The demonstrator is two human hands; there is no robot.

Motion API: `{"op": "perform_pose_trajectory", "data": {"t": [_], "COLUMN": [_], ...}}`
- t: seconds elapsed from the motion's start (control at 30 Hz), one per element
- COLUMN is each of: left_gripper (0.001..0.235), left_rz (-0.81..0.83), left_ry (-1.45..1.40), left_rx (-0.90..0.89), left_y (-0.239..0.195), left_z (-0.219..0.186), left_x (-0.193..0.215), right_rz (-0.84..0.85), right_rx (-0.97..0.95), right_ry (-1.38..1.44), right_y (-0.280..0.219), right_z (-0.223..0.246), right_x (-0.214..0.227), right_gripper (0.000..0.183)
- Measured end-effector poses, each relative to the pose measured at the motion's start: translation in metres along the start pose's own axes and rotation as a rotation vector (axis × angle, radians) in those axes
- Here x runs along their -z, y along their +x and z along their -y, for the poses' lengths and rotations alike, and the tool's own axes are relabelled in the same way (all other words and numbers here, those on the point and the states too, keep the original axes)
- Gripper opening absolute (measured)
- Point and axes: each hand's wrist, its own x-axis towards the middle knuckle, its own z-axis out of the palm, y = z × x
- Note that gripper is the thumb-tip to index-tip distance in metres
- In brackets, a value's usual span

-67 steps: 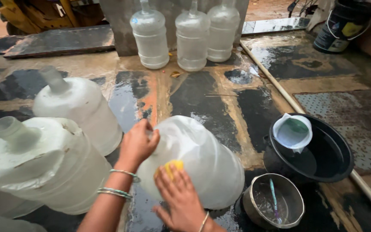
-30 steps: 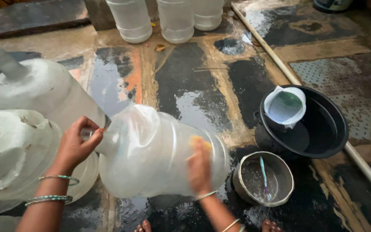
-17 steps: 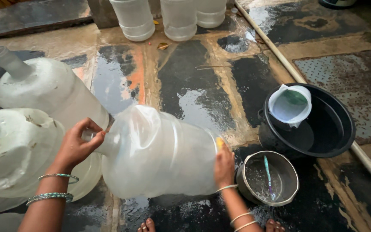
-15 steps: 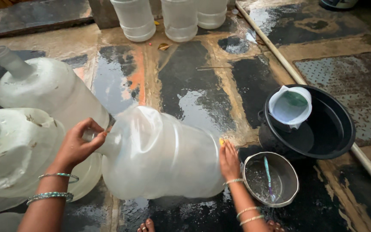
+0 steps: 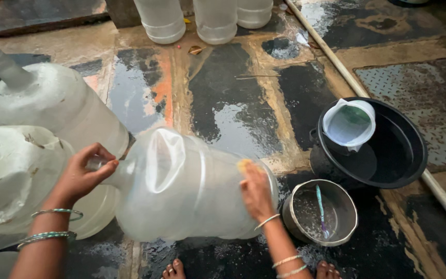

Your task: The person scrubs the neck of a large plastic water dispenser jug with a toothbrush, then wipes the exterior surface with a yellow sponge. The person handles one jug at a time, rotating it to clean different sides.

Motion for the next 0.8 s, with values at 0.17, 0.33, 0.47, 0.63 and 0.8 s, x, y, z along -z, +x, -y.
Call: {"op": "perform_pose_trajectory", "data": {"t": [0.17, 0.33, 0.47, 0.63, 0.8], "left_gripper": [0.017, 0.020, 0.028, 0.035, 0.032], "left_rz": [-0.033, -0.092, -0.154, -0.164, -0.181], "left_ry": [0.021, 0.023, 0.211, 0.253, 0.197], "left_rx": [0.007, 0.225, 0.292, 0.406, 0.407], "left_y": [0.002, 0.007, 0.009, 0.010, 0.010], "left_z": [0.016, 0.012, 0.004, -0.006, -0.009], "left_x": [0.001, 0.000, 0.000, 0.000, -0.001], "right_rz": [-0.040, 0.010, -0.072, 0.175, 0.042], "right_rx": [-0.533, -1.181, -0.883, -0.606, 0.200], "right_ry": [0.380, 1.312, 1.219, 0.089, 0.215], "right_y": [-0.009, -0.039, -0.024, 0.006, -0.031], "right_z": [-0.122, -0.127, -0.091, 0.012, 0.121], "right_x": [-0.018, -0.016, -0.004, -0.004, -0.006], "right_gripper": [0.104, 0.123, 0.107, 0.070, 0.098]}}
